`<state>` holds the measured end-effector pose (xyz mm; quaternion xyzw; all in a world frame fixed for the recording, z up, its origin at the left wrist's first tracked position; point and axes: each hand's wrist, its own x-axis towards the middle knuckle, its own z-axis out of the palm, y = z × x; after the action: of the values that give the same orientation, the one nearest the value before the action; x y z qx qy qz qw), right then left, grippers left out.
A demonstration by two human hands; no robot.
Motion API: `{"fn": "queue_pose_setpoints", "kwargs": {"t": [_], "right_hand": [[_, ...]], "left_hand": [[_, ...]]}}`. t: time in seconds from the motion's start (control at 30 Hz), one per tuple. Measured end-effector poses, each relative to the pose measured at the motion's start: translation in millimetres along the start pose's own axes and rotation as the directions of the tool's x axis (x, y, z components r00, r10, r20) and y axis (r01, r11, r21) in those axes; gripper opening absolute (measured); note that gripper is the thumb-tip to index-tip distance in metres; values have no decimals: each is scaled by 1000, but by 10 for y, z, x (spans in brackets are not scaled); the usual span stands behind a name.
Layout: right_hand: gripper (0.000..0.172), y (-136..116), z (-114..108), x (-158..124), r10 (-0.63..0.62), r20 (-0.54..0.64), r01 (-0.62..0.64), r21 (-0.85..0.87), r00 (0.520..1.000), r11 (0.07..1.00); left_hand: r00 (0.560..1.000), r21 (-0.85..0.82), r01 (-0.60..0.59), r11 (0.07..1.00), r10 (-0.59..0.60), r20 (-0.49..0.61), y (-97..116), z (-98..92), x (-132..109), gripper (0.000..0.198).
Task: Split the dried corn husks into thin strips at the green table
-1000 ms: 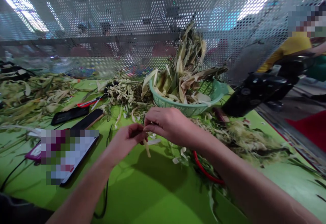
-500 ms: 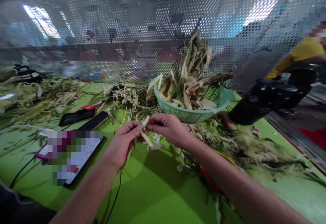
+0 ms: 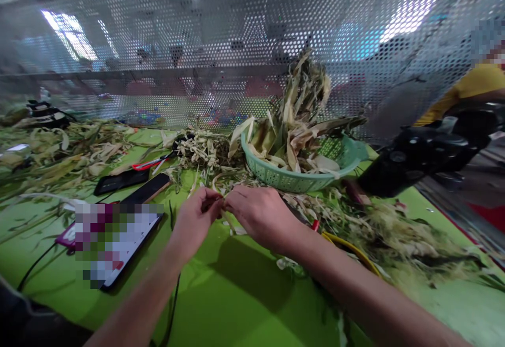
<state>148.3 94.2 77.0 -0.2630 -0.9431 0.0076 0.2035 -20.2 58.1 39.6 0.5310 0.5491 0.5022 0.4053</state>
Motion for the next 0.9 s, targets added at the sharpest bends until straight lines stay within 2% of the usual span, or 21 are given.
{"fn": "queue_pose_setpoints", "kwargs": {"t": [0.13,0.2,0.3,0.4,0.47,0.53,0.6,0.67,0.73,0.8,0.87,0.9], "right_hand": [[22,58,36,-15,-26,-3,26,-5,1000,1000],[20,104,25,-10,-16,-7,16,40,1000,999],[16,174,-20,21,84,-5,-81,212,996,974],[18,234,-37,54,254,40,-244,455,966,856],[24,262,-5,59,332,86,-317,586,939,746],[26,268,46,52,364,107,-343,648,925,680],[25,240,83,38,337,78,-307,637,938,707],[23,176,77,26,257,9,-218,557,966,802],[20,95,26,19,158,-62,-113,454,985,884],[19,20,-40,20,112,-104,-57,431,988,901],[22,-26,-82,27,134,-80,-68,551,988,832],[23,-37,-84,31,157,-42,-93,647,987,757]], "left_hand": [[996,293,-84,952,71,57,45,-32,-32,10],[989,317,-99,943,59,135,40,-50,-19,10],[953,104,-25,994,-8,302,18,-75,14,8],[907,-216,128,968,-26,420,41,-103,17,12],[910,-374,208,904,-38,413,82,-121,2,16],[925,-497,264,827,-70,374,119,-135,-9,17],[940,-585,288,758,-107,324,133,-141,-5,16],[952,-632,291,718,-152,266,122,-138,13,18],[958,-637,286,716,-199,207,99,-125,35,22],[965,-603,263,753,-208,160,77,-106,52,25],[974,-544,225,809,-173,146,61,-83,59,27],[977,-512,207,833,-155,144,55,-70,59,29]]}}
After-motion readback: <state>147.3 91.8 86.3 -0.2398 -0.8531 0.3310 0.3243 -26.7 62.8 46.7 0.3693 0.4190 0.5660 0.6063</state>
